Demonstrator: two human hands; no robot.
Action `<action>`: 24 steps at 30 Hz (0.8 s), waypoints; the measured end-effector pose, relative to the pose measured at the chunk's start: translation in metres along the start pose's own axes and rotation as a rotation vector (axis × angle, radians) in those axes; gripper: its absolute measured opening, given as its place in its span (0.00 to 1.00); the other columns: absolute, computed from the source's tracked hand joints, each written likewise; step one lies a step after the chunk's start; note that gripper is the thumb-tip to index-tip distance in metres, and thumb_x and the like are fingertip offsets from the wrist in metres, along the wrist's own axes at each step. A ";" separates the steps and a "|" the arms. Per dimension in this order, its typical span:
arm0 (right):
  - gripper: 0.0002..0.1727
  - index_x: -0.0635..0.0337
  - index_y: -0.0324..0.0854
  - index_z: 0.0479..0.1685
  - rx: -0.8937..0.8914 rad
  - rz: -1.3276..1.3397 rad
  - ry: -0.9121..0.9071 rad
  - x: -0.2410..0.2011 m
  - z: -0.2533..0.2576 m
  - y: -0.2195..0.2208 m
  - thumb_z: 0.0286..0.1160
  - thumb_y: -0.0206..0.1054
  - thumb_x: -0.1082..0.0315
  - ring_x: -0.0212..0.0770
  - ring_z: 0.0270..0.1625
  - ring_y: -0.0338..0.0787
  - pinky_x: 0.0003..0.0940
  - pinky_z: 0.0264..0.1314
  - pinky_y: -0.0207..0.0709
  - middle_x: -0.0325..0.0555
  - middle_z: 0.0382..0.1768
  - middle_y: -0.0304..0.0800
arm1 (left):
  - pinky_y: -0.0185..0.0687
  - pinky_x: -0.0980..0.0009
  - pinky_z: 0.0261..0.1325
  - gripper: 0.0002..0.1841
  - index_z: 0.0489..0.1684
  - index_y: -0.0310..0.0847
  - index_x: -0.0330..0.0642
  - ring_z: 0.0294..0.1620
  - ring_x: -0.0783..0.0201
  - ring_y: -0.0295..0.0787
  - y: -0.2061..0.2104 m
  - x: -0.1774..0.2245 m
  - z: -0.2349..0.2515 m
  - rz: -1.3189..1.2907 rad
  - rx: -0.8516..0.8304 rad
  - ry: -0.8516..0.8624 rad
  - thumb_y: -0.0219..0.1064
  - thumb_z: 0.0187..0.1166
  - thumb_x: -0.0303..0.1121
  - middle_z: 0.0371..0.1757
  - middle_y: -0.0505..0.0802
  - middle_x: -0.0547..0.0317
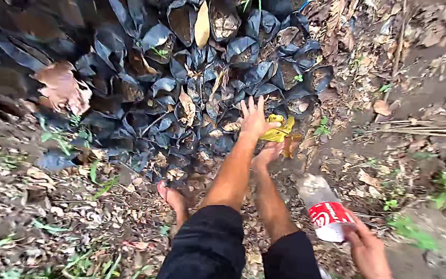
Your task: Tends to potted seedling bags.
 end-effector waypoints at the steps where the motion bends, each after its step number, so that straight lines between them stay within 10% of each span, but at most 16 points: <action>1: 0.27 0.73 0.65 0.85 0.056 -0.081 -0.075 0.041 0.012 0.006 0.88 0.51 0.73 0.53 0.70 0.88 0.50 0.78 0.77 0.70 0.69 0.84 | 0.54 0.18 0.77 0.65 0.97 0.46 0.61 0.95 0.30 0.31 0.023 0.007 0.000 0.004 -0.016 -0.023 0.83 0.53 0.67 0.97 0.47 0.44; 3: 0.29 0.69 0.69 0.84 0.195 -0.140 -0.157 0.085 0.024 0.014 0.84 0.52 0.70 0.61 0.55 0.93 0.64 0.60 0.83 0.71 0.57 0.90 | 0.52 0.19 0.78 0.52 0.94 0.56 0.58 0.96 0.33 0.36 0.055 0.009 -0.005 0.025 0.026 -0.048 0.82 0.63 0.51 0.97 0.51 0.49; 5: 0.28 0.66 0.70 0.84 0.232 -0.146 -0.107 0.089 0.023 0.021 0.84 0.52 0.70 0.61 0.46 0.94 0.65 0.53 0.84 0.69 0.50 0.92 | 0.71 0.25 0.69 0.32 0.81 0.74 0.50 0.90 0.33 0.56 0.069 -0.003 -0.012 0.077 0.076 -0.016 0.74 0.72 0.32 0.91 0.66 0.46; 8: 0.28 0.66 0.71 0.83 0.228 -0.120 -0.042 0.087 0.025 0.022 0.83 0.53 0.71 0.59 0.47 0.94 0.64 0.53 0.84 0.68 0.50 0.92 | 0.81 0.35 0.63 0.17 0.64 0.84 0.41 0.75 0.36 0.77 0.059 -0.026 -0.021 0.031 0.112 0.114 0.68 0.77 0.26 0.68 0.86 0.41; 15: 0.28 0.63 0.69 0.85 0.177 -0.065 -0.030 0.078 0.039 0.019 0.85 0.52 0.69 0.57 0.44 0.93 0.62 0.50 0.85 0.68 0.52 0.91 | 0.80 0.36 0.70 0.27 0.74 0.79 0.43 0.72 0.36 0.82 0.110 -0.121 -0.190 0.007 -0.437 -0.046 0.74 0.72 0.31 0.74 0.83 0.36; 19: 0.29 0.67 0.68 0.85 0.140 -0.060 -0.096 0.049 0.051 0.028 0.84 0.51 0.69 0.58 0.40 0.94 0.62 0.47 0.87 0.70 0.52 0.90 | 0.75 0.28 0.71 0.33 0.78 0.76 0.41 0.83 0.26 0.65 0.112 -0.136 -0.253 0.120 -0.843 -0.148 0.78 0.69 0.34 0.83 0.72 0.31; 24: 0.27 0.68 0.70 0.82 0.123 0.023 -0.158 0.026 0.050 0.044 0.84 0.53 0.69 0.51 0.38 0.95 0.55 0.43 0.90 0.65 0.50 0.91 | 0.70 0.33 0.77 0.37 0.83 0.70 0.42 0.90 0.33 0.57 -0.032 -0.065 -0.124 -0.090 -0.141 -0.096 0.76 0.72 0.41 0.90 0.64 0.36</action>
Point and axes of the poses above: each hand's wrist, its own z-axis towards the middle knuckle, its own y-axis out of the palm, x = y × z, the point moved 7 cm from there along z, towards the middle knuckle
